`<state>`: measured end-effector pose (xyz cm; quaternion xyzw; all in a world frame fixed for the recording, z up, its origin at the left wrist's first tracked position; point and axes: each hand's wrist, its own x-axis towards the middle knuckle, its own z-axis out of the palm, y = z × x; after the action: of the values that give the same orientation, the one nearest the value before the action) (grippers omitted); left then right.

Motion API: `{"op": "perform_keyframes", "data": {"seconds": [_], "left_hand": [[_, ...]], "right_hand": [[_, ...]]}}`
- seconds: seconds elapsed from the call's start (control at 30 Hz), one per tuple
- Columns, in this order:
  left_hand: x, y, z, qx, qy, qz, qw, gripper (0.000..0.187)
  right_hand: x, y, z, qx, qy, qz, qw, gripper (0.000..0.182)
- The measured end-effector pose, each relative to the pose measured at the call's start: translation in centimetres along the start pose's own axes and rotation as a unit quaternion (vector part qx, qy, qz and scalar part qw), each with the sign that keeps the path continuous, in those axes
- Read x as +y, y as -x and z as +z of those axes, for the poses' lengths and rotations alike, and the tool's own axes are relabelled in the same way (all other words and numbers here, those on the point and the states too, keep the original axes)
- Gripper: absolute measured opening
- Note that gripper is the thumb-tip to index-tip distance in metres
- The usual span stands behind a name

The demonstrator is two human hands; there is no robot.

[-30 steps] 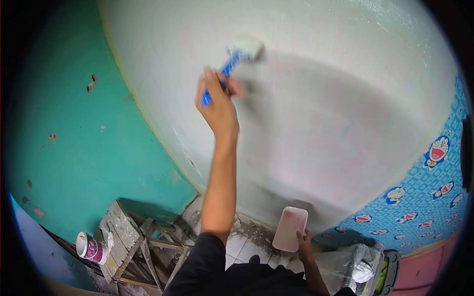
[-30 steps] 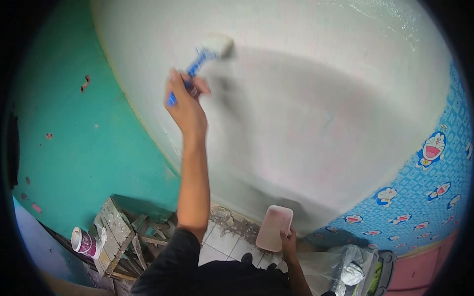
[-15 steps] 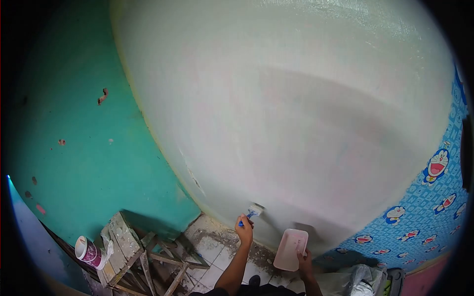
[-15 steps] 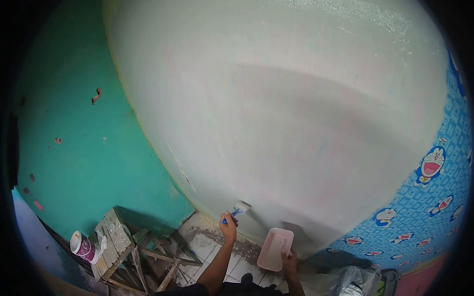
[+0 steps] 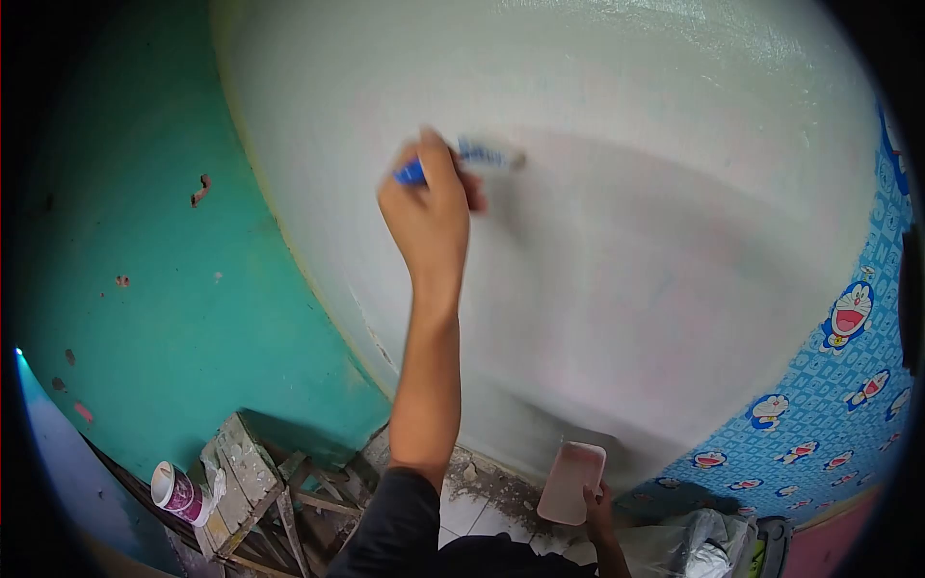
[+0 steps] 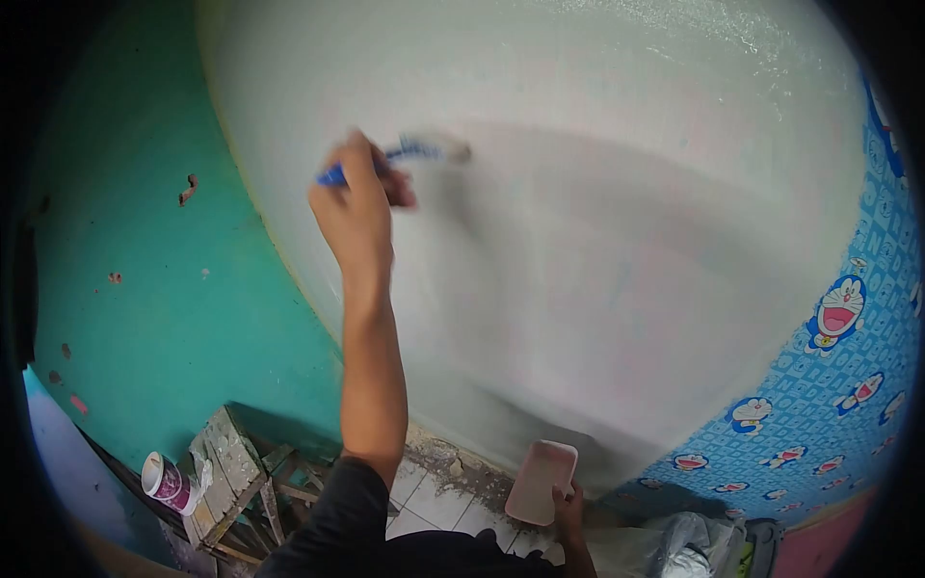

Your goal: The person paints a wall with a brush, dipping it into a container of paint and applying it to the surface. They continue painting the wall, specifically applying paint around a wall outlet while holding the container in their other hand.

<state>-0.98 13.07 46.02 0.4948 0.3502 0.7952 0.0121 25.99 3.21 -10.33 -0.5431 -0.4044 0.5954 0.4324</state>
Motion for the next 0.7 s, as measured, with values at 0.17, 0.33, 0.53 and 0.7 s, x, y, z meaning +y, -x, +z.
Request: {"op": "perform_keyframes", "data": {"seconds": [0.17, 0.33, 0.53, 0.7], "left_hand": [[1.7, -4.5, 1.7, 0.058, 0.125, 0.076, 0.988, 0.037], [-5.6, 0.7, 0.4, 0.085, 0.142, 0.006, 0.986, 0.037], [-16.0, 18.2, -5.6, 0.154, 0.104, -0.138, 0.973, 0.034], [-19.9, 30.1, -11.2, 0.133, 0.019, -0.281, 0.950, 0.036]], "right_hand": [[0.2, 0.7, 0.2, 0.014, -0.027, 0.006, 1.000, 0.063], [0.2, 1.2, 0.1, 0.017, -0.051, 0.013, 0.998, 0.064], [-1.0, 1.9, 0.1, 0.014, -0.049, 0.016, 0.999, 0.066], [-0.8, 1.2, 0.0, 0.009, -0.045, 0.018, 0.999, 0.066]]}}
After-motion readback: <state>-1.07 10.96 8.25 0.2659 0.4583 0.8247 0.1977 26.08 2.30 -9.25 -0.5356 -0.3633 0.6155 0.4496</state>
